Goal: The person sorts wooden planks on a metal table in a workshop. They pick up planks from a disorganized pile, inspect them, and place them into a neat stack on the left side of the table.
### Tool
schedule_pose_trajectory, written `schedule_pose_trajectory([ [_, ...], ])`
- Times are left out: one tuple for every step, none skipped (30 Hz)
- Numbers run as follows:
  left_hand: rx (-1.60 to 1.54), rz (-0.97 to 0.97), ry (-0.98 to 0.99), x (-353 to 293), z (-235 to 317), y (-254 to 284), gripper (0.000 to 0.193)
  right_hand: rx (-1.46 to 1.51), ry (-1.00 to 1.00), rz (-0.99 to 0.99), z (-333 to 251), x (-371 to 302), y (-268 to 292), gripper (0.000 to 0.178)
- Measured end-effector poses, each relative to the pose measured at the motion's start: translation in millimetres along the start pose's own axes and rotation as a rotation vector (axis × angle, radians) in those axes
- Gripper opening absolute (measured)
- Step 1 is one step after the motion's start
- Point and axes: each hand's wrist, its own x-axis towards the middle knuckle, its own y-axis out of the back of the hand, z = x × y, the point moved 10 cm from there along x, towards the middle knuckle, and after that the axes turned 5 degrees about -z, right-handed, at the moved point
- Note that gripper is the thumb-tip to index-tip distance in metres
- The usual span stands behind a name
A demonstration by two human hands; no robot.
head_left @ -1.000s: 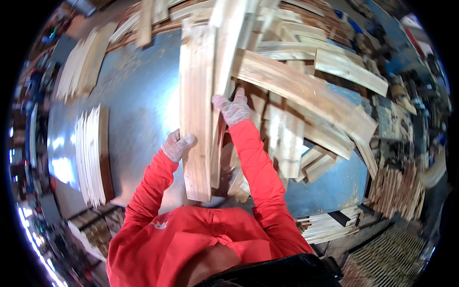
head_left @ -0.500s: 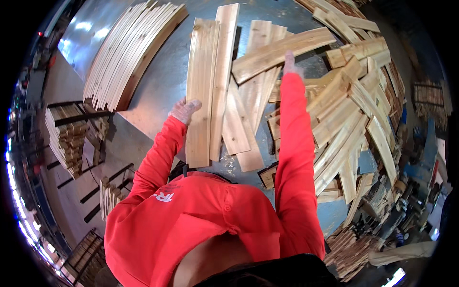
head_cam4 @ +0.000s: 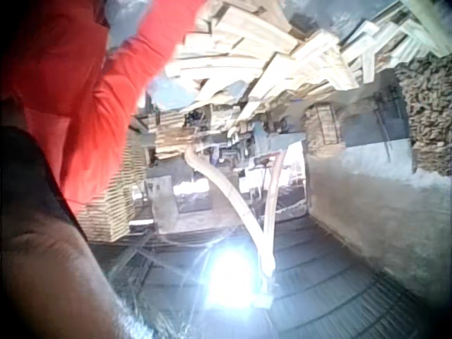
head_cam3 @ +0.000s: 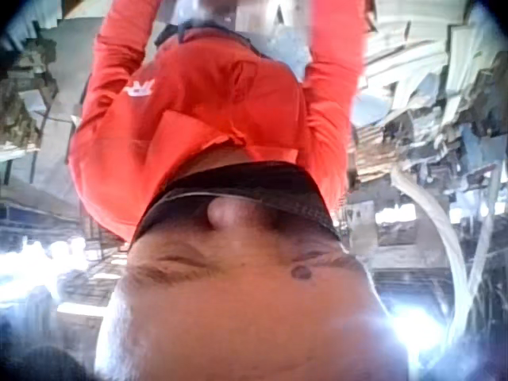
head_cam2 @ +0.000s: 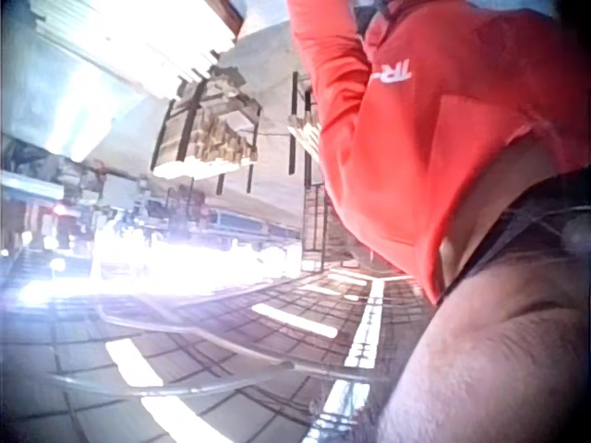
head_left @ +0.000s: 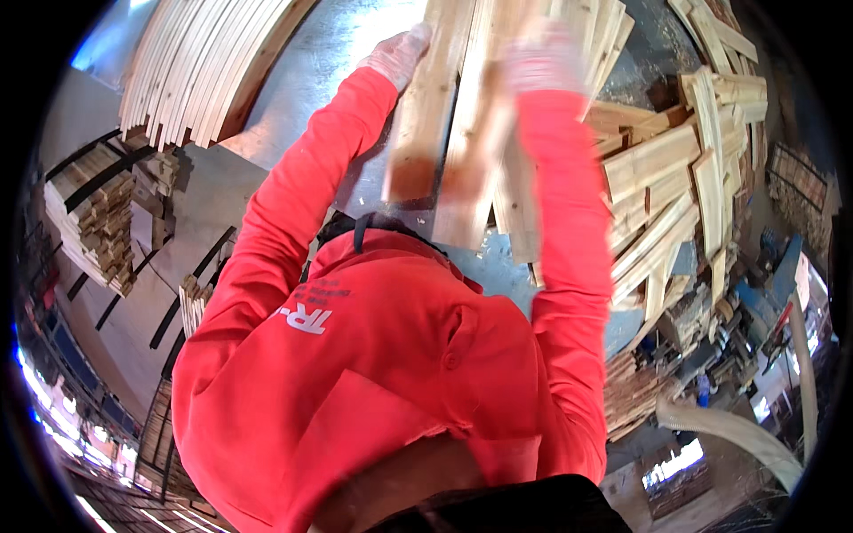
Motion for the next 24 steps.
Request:
schedule_pose_trajectory([
  [-0.159, 0.013, 0.085, 0.8, -7.8, -6.1, 0.075, -0.002, -0.006, 0.014, -14.1, -20.8, -15.9, 0.058],
  [-0.091, -0.038, 0.051, 0.4, -1.5, -12.2, 0.076, 0.055, -0.012, 0.138, -8.0, -39.3, -7.0, 0.061],
  [-0.024, -0.077, 0.007, -1.6, 5.5, -11.9, 0.077, 0.11, -0.003, 0.267, 0.7, -54.3, -10.7, 0.065],
  [0.04, -0.108, -0.03, -4.7, 9.9, -9.8, 0.078, 0.162, 0.011, 0.386, 11.3, -71.6, -22.4, 0.069],
  [-0.019, -0.224, 0.001, 0.2, 5.3, -14.9, 0.071, 0.214, 0.03, 0.495, 20.6, -90.8, -37.7, 0.073],
  [0.098, -0.183, -0.049, 0.7, 10.4, -5.2, 0.068, 0.268, 0.06, 0.604, 24.2, -106.5, -46.6, 0.078],
  [0.214, -0.143, -0.098, 2.9, 16.5, 2.3, 0.064, 0.083, 0.04, 0.542, 20.9, -110.5, -62.7, 0.084],
  [0.34, -0.116, -0.138, 0.5, 21.1, 5.2, 0.061, -0.095, 0.002, 0.471, 22.5, -120.4, -78.3, 0.09],
  [0.449, -0.059, -0.074, 7.2, 17.4, 18.4, 0.057, -0.272, -0.031, 0.393, 21.4, -125.5, -91.0, 0.097],
  [0.503, -0.027, -0.055, -5.5, 25.0, 23.7, 0.058, -0.265, -0.063, 0.416, 22.2, -126.6, -91.6, 0.101],
  [0.563, 0.003, -0.041, -27.0, 39.7, 27.8, 0.058, -0.255, -0.098, 0.443, 21.6, -121.5, -90.7, 0.106],
  [0.622, 0.034, -0.038, -37.2, 49.4, 32.2, 0.059, -0.245, -0.134, 0.48, 21.7, -118.1, -84.7, 0.11],
  [0.612, 0.073, -0.062, -26.1, 30.2, 43.4, 0.061, -0.13, -0.147, 0.462, 22.3, -112.9, -71.2, 0.1],
  [0.558, 0.075, -0.054, -14.3, 18.0, 51.6, 0.068, -0.07, -0.09, 0.411, 18.3, -101.6, -79.0, 0.095],
  [0.508, 0.048, -0.047, -3.5, 7.4, 50.6, 0.076, -0.013, -0.061, 0.364, 17.4, -92.6, -87.7, 0.09],
  [0.46, 0.009, -0.039, 0.9, 0.9, 40.6, 0.084, 0.042, -0.042, 0.322, 17.7, -93.4, -95.5, 0.085],
  [0.44, 0.06, 0.068, -31.7, 19.4, 40.4, 0.097, -0.105, 0.107, 0.422, -22.2, -112.4, -90.0, 0.069],
  [0.397, -0.002, 0.041, -23.2, 8.0, 35.1, 0.101, -0.146, 0.116, 0.077, -44.2, -108.1, -116.4, 0.07],
  [0.347, -0.048, 0.021, -6.0, -14.8, 37.9, 0.105, -0.122, 0.331, 0.209, -68.3, -129.6, -107.5, 0.065],
  [0.304, -0.109, -0.004, 5.7, -28.2, 34.2, 0.11, -0.093, 0.53, 0.348, -87.4, -153.8, -97.7, 0.06],
  [0.444, -0.194, -0.21, 5.2, -15.9, 24.5, 0.1, -0.048, 0.515, 0.327, -73.7, -152.0, -86.7, 0.06],
  [0.581, -0.276, -0.422, -1.5, -3.8, 10.6, 0.091, -0.067, 0.251, 0.325, -27.2, -133.6, -81.0, 0.087],
  [0.723, -0.345, -0.636, -12.2, 8.1, -2.9, 0.081, -0.307, -0.002, 0.442, 12.8, -133.6, -72.3, 0.102],
  [0.423, -0.323, -0.306, -9.4, -0.6, -2.8, 0.067, -0.431, -0.044, 0.253, 38.4, -121.4, -79.3, 0.107],
])
